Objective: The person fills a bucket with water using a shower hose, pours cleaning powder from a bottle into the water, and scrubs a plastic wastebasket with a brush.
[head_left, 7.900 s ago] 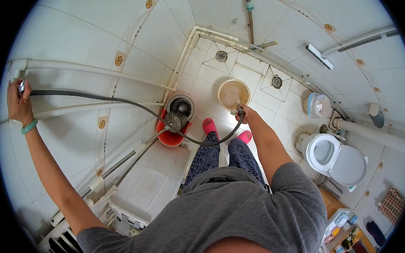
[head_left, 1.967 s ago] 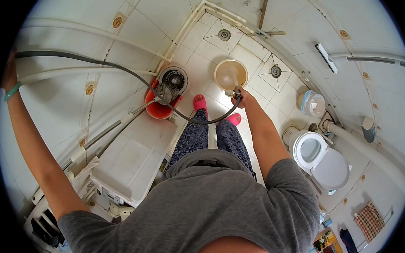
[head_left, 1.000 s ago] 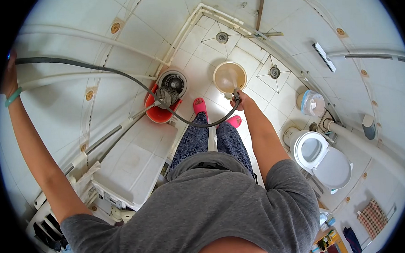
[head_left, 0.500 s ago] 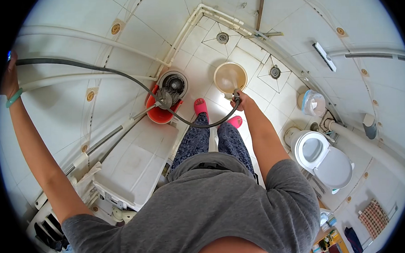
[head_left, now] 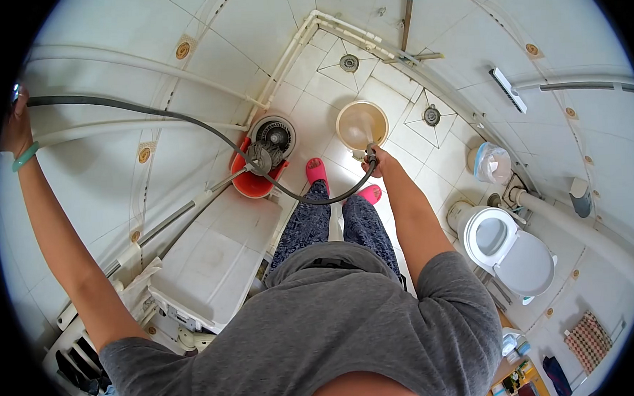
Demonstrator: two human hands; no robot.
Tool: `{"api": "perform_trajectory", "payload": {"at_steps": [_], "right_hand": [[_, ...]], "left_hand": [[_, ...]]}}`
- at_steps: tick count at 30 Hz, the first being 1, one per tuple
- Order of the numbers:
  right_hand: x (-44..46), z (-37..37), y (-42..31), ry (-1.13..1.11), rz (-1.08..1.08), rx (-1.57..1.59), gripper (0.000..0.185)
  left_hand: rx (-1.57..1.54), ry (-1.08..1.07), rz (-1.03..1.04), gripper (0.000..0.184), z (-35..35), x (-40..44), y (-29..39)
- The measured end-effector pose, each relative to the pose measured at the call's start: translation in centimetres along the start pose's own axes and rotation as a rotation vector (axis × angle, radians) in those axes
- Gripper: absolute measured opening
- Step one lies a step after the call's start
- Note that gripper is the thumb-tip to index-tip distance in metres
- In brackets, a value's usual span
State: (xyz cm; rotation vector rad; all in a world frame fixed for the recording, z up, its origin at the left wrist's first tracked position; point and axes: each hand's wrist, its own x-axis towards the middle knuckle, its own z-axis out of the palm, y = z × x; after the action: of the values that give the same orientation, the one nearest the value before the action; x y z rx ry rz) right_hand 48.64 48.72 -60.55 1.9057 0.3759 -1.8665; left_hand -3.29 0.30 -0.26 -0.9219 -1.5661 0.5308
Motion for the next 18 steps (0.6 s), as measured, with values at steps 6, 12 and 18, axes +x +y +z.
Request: {"api": "perform_trajectory", "payload": {"at_steps": [6, 12, 18], "right_hand": [[0.6, -0.1, 0.0, 0.003, 0.007, 0.006, 0.051], [0.6, -0.1, -0.1, 0.023, -0.008, -0.002, 0.054], [1.5, -0.7, -0.2, -0.023, -0.014, -0.013, 0.052]], "left_hand": [[0.174, -0.037, 0.071, 0.054, 1.3, -1.6, -1.9], [0.215, -0.130, -0.042, 0.052, 2.5, -3.1, -2.8], [0.172, -0.007, 0.228, 0.052, 3.1, -3.0, -3.9]]}}
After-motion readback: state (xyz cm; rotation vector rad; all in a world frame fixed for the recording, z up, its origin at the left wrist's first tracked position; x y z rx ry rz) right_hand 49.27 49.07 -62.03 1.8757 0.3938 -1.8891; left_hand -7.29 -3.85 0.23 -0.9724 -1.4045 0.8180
